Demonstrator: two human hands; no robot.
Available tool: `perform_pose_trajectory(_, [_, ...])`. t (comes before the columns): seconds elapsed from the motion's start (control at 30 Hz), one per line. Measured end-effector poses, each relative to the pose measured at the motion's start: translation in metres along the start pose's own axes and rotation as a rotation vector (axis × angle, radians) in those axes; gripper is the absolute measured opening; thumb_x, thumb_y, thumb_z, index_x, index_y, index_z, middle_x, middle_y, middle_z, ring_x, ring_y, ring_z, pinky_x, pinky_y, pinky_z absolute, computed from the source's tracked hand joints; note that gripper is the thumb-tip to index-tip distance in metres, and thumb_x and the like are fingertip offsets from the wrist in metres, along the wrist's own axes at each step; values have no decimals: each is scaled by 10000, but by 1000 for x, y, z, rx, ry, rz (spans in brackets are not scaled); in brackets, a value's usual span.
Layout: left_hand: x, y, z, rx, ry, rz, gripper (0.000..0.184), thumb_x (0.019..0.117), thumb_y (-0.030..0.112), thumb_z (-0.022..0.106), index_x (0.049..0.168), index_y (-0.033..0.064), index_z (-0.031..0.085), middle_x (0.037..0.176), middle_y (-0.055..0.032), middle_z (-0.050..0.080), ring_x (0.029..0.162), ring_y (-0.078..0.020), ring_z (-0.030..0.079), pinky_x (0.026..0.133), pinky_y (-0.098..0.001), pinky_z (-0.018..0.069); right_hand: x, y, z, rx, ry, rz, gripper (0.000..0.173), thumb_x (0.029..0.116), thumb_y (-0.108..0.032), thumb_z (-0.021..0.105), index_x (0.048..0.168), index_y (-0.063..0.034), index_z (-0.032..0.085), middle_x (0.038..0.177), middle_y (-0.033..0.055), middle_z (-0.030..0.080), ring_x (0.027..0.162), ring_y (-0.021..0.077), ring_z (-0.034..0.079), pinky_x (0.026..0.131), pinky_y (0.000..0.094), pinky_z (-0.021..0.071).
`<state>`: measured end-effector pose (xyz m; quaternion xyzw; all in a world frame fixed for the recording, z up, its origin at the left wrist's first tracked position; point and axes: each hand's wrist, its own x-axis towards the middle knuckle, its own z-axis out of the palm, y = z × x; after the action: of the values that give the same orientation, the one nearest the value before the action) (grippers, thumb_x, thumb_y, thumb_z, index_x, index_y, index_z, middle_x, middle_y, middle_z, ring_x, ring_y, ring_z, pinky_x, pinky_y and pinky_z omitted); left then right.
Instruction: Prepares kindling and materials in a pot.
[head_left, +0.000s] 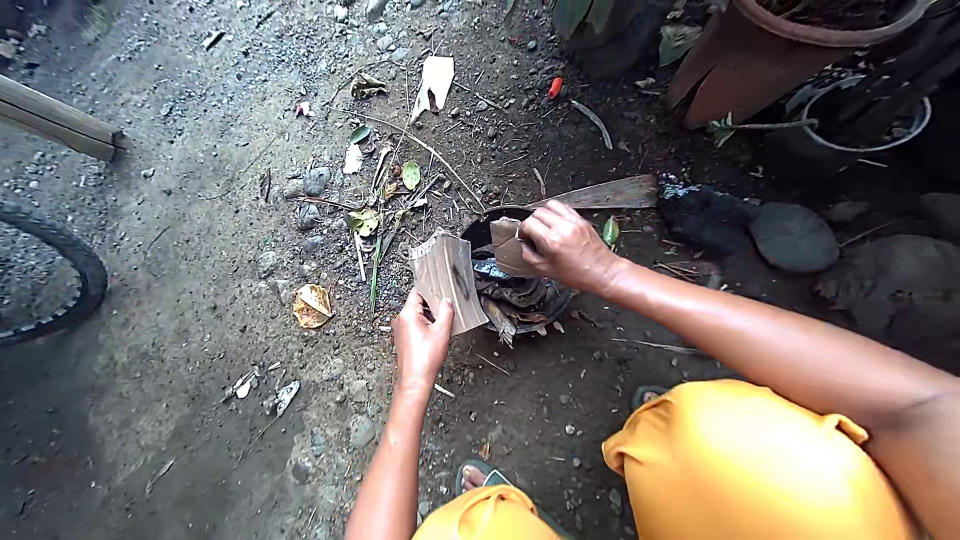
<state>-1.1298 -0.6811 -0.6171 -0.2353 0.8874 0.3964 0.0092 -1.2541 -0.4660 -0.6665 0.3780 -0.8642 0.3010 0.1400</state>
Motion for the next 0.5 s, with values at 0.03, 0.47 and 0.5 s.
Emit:
perform_pose_trajectory(0.03, [-2, -3, 0, -8, 3, -6, 195, 956, 119, 684, 1113, 5, 662, 816, -53, 700, 686, -83, 662, 703, -301, 557, 3, -1, -7, 0, -3, -12, 105, 889, -50, 648, 860, 51, 660, 817, 224, 661, 863, 431, 671, 770, 521, 545])
perform_pose_trajectory(0.47, [-12, -16, 7, -191, 42, 47, 287, 937, 82, 654, 1193, -47, 635, 926, -66, 738, 768, -38, 702, 727, -236, 585, 5, -4, -2, 3, -90, 13, 96, 885, -30, 683, 919, 60, 691, 886, 237, 685, 930, 441, 679, 824, 549, 554])
perform_pose_trajectory(0.5, [-14, -18, 6, -214, 50, 45, 280, 934, 62, 656, 1187, -54, 630, 923, -60, 736, 761, -18, 696, 716, -210, 581, 4, 1, -17, 2, -80, 64, 116, 906, -39, 662, 942, 69, 683, 924, 253, 690, 969, 455, 674, 859, 569, 543])
